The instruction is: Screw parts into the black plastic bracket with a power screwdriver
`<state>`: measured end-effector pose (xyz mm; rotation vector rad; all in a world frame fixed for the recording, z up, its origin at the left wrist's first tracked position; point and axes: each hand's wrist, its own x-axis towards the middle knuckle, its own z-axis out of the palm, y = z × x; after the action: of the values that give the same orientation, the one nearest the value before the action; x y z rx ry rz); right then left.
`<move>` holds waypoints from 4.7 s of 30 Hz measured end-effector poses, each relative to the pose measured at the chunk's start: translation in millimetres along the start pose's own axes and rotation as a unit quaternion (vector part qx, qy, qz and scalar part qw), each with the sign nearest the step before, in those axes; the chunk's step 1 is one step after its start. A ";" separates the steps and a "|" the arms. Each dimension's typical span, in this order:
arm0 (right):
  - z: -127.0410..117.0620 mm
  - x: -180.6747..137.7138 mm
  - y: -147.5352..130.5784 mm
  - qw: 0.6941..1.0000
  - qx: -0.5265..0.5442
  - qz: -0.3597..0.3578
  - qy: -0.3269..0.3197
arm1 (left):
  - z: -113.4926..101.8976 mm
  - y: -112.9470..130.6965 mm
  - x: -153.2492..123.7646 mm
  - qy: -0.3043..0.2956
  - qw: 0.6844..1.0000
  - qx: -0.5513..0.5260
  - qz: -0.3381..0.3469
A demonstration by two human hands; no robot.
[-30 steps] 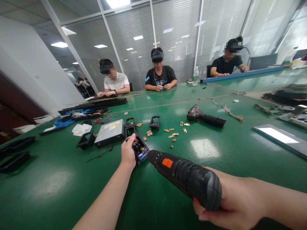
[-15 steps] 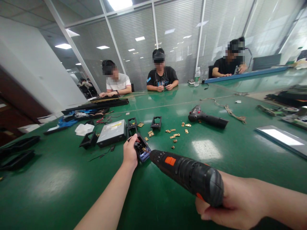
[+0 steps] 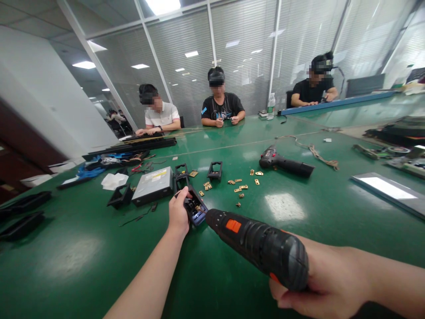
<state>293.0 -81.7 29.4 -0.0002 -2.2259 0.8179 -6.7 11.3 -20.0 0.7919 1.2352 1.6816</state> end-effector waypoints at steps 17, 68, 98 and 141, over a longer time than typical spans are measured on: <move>-2.0 -1.4 1.1 1.000 -0.012 0.001 -0.009 | 1.2 -0.9 1.4 0.004 1.000 -0.002 0.003; -5.4 3.3 2.2 0.996 0.084 -0.004 0.012 | 2.1 -0.4 0.5 0.003 1.000 -0.007 0.006; -1.7 -4.6 8.4 0.999 0.052 0.001 -0.015 | 1.5 -1.1 1.9 0.001 1.000 -0.008 0.007; -5.6 -2.3 1.8 1.000 0.020 0.005 -0.007 | 1.2 -2.8 3.5 0.000 1.000 -0.009 0.010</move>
<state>297.9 -77.7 29.8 0.0141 -2.2237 0.8696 -6.3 15.3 -22.3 0.7952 1.2137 1.7077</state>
